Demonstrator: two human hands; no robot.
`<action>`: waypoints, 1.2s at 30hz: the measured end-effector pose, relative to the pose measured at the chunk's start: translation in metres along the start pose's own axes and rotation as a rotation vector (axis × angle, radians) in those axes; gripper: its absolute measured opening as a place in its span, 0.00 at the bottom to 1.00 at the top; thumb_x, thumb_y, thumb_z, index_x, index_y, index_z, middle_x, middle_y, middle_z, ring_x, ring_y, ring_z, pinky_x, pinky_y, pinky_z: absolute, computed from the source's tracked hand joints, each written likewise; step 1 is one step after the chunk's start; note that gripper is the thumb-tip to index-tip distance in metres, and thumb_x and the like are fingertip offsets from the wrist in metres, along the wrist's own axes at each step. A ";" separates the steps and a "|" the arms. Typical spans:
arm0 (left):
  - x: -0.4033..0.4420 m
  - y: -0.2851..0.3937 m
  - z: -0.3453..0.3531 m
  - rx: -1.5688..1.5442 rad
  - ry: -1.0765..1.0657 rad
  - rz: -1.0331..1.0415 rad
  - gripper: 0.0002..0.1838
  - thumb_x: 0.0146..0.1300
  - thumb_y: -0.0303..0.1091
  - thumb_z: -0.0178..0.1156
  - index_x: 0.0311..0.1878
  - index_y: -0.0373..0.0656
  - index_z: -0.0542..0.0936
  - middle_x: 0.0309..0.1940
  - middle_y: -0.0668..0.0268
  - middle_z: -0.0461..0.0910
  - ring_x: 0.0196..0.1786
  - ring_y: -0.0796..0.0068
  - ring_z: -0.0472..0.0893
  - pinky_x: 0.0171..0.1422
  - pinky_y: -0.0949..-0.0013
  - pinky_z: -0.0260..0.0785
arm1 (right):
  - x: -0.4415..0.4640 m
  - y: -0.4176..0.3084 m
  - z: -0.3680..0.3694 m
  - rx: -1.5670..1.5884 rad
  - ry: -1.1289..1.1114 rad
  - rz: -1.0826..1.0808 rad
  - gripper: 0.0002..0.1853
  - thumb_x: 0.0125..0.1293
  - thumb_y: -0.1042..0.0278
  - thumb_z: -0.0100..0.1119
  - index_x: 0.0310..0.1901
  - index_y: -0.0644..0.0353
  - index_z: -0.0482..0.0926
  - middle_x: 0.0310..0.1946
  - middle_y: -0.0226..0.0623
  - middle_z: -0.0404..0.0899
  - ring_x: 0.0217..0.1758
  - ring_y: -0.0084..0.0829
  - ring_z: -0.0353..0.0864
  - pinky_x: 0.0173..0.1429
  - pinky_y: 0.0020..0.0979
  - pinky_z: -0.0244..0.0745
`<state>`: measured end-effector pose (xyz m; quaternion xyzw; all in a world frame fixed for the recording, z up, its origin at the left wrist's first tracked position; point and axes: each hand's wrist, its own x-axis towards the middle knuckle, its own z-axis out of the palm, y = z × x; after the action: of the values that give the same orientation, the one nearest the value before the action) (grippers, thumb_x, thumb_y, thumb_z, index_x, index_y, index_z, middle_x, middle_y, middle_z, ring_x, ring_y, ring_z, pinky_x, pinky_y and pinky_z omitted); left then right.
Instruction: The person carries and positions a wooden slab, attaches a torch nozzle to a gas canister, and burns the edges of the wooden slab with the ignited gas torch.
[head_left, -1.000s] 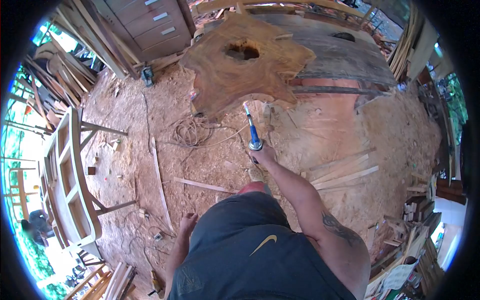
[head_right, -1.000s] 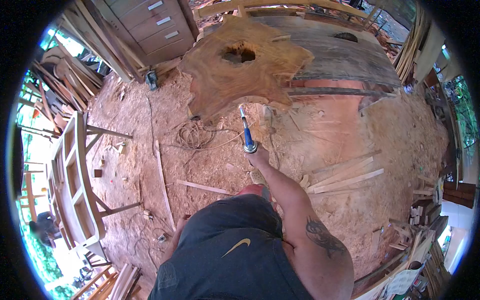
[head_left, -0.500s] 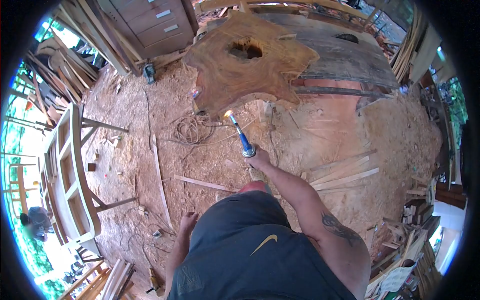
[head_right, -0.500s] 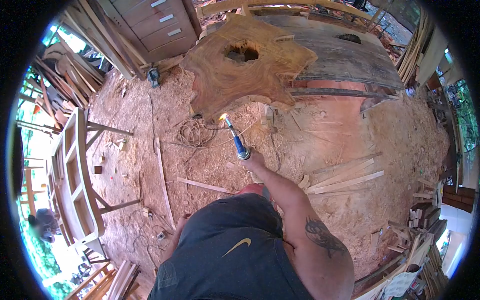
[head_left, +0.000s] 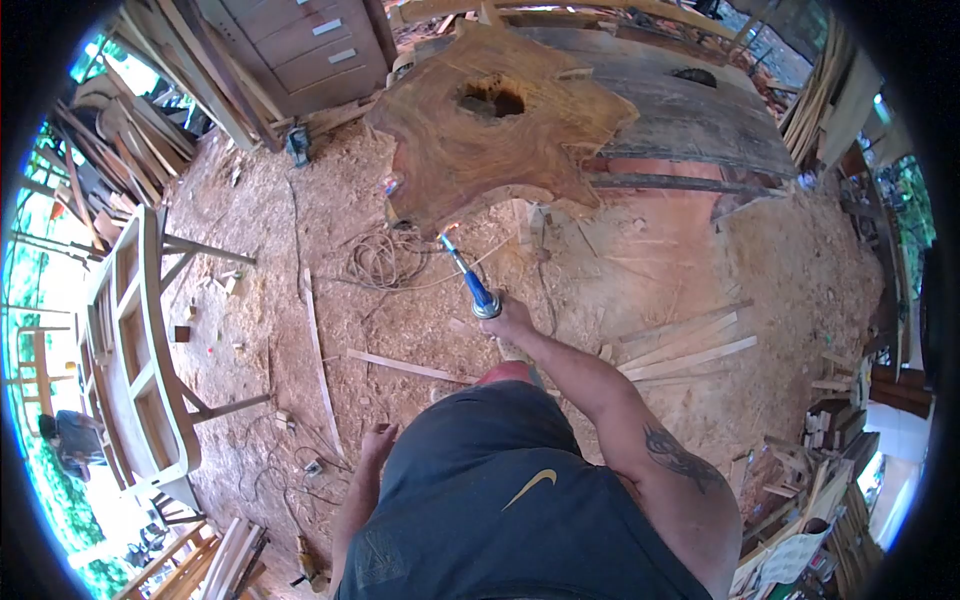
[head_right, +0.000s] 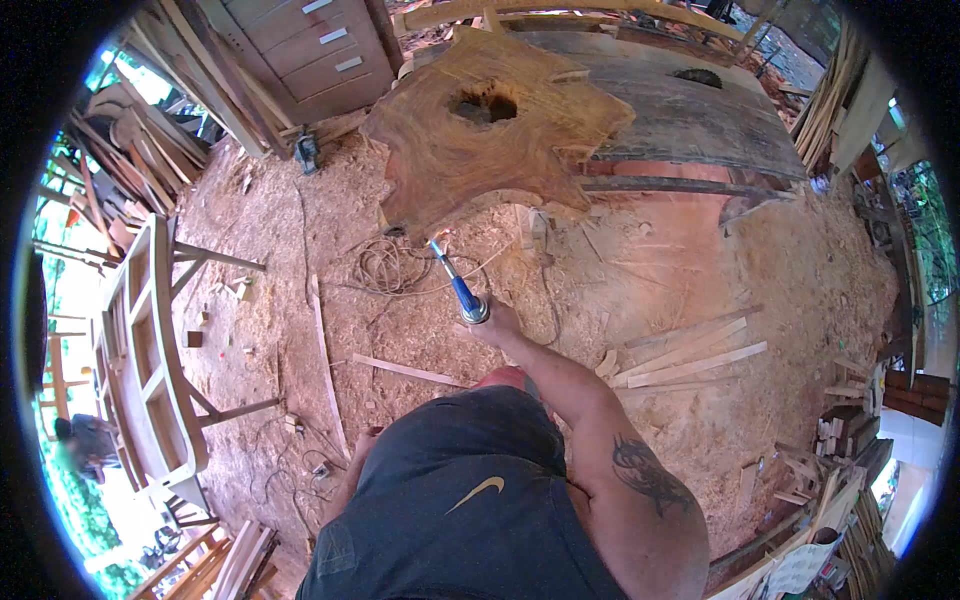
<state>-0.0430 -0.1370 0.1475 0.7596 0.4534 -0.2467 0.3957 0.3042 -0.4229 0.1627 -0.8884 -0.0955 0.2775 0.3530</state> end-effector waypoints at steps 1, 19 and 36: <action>-0.003 0.005 -0.001 -0.004 -0.002 -0.011 0.27 0.64 0.52 0.66 0.54 0.37 0.84 0.43 0.55 0.89 0.44 0.65 0.88 0.51 0.64 0.80 | 0.003 0.000 0.002 0.010 0.012 0.032 0.41 0.48 0.29 0.72 0.56 0.52 0.78 0.46 0.49 0.87 0.50 0.50 0.87 0.55 0.46 0.81; 0.014 0.002 0.001 0.075 -0.048 -0.046 0.29 0.61 0.55 0.66 0.56 0.40 0.84 0.45 0.55 0.89 0.48 0.64 0.88 0.55 0.63 0.79 | 0.026 0.041 0.001 0.199 0.294 0.106 0.36 0.46 0.51 0.77 0.58 0.53 0.77 0.48 0.45 0.87 0.52 0.46 0.87 0.58 0.43 0.81; 0.046 -0.009 0.004 0.091 -0.086 0.038 0.29 0.63 0.55 0.64 0.57 0.41 0.83 0.49 0.54 0.88 0.53 0.60 0.87 0.58 0.60 0.77 | 0.025 0.073 -0.013 0.275 0.495 0.213 0.37 0.46 0.52 0.77 0.59 0.53 0.75 0.45 0.45 0.87 0.48 0.46 0.88 0.53 0.45 0.82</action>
<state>-0.0294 -0.1155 0.1081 0.7741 0.4098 -0.2917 0.3845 0.3298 -0.4746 0.1100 -0.8778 0.1258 0.0986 0.4516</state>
